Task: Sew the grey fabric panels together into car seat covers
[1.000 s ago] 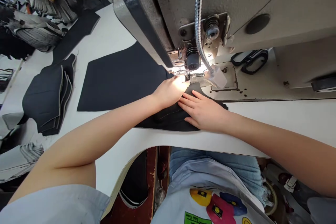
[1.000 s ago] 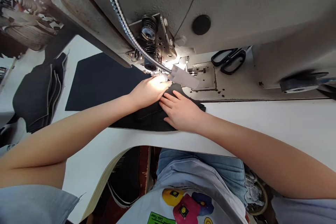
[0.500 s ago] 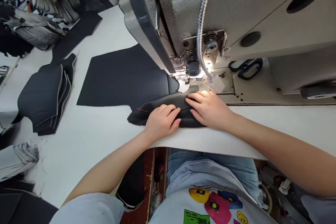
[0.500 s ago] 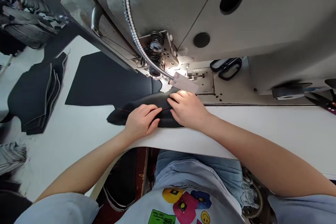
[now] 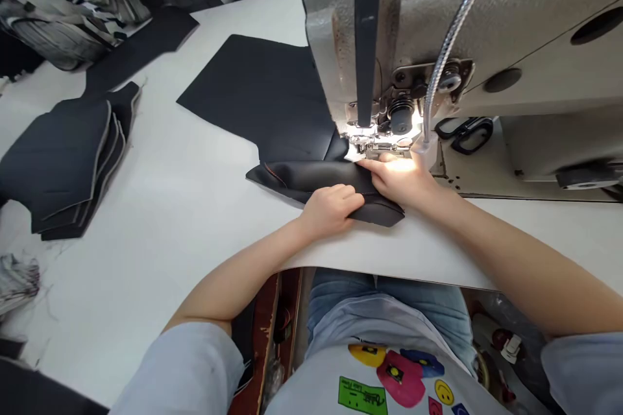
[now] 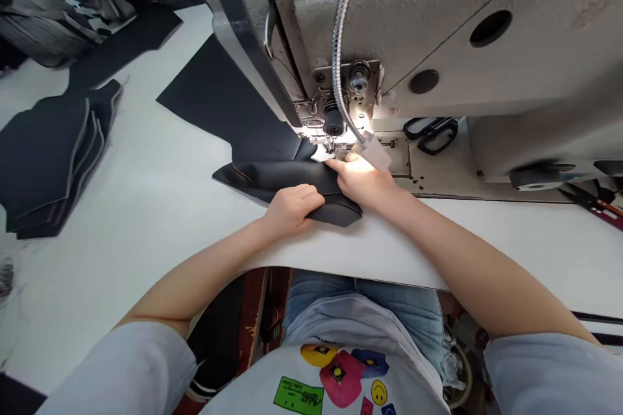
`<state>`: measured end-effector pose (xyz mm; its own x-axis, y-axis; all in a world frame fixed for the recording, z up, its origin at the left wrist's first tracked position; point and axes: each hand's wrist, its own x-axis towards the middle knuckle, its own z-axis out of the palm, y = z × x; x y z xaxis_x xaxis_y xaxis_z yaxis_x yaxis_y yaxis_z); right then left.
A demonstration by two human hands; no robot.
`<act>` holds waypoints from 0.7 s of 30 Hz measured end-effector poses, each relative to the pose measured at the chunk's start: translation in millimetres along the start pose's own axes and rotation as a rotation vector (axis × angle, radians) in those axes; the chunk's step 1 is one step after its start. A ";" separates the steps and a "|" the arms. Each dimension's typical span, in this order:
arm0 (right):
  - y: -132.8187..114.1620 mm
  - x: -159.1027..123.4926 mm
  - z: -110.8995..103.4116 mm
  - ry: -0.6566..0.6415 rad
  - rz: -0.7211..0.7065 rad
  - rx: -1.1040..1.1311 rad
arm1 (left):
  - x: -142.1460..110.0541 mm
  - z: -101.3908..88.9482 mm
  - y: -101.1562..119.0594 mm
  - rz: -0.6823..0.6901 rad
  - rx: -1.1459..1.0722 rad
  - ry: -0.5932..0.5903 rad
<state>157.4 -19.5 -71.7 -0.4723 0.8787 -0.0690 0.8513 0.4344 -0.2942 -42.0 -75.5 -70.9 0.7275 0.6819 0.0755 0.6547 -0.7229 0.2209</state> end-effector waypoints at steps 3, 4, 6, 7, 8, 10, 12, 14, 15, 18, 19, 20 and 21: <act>3.8 15.1 3.1 -0.006 0.033 0.029 | -7.3 14.9 -15.0 -0.203 -0.379 0.346; 3.6 18.1 4.1 0.007 0.048 0.030 | -9.4 17.8 -19.0 -0.307 -0.483 0.466; 2.7 21.0 5.9 0.040 0.087 0.017 | -12.0 20.7 -23.1 -0.476 -0.642 0.619; 2.6 21.6 6.5 0.057 0.103 0.012 | -12.3 20.9 -23.3 -0.520 -0.699 0.649; 3.0 22.1 7.1 0.068 0.111 0.016 | -12.3 20.6 -22.9 -0.541 -0.739 0.656; 5.9 23.4 8.2 0.077 0.096 0.060 | -11.4 19.1 -20.9 -0.560 -0.760 0.640; 9.7 25.3 9.1 0.082 0.053 0.134 | -10.5 17.2 -18.9 -0.564 -0.735 0.594; 11.5 26.9 9.6 0.095 0.013 0.198 | -9.8 15.6 -17.5 -0.541 -0.715 0.537; 10.9 27.2 9.6 0.108 0.014 0.214 | -9.5 15.0 -16.9 -0.524 -0.714 0.522; 3.3 26.7 8.8 0.116 0.090 0.206 | -8.6 13.7 -15.6 -0.455 -0.754 0.515; -0.1 26.3 8.6 0.102 0.118 0.199 | -8.3 13.4 -15.3 -0.427 -0.771 0.511; -3.3 26.0 8.5 0.090 0.140 0.195 | -8.1 13.1 -15.1 -0.401 -0.782 0.509; -6.0 25.8 8.5 0.083 0.148 0.192 | -8.0 12.8 -14.9 -0.381 -0.788 0.510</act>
<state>138.1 -1.1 -79.8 -0.3186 0.9466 -0.0489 0.8471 0.2612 -0.4629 -54.9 -71.6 -87.2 0.2036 0.9513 0.2315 0.3688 -0.2936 0.8819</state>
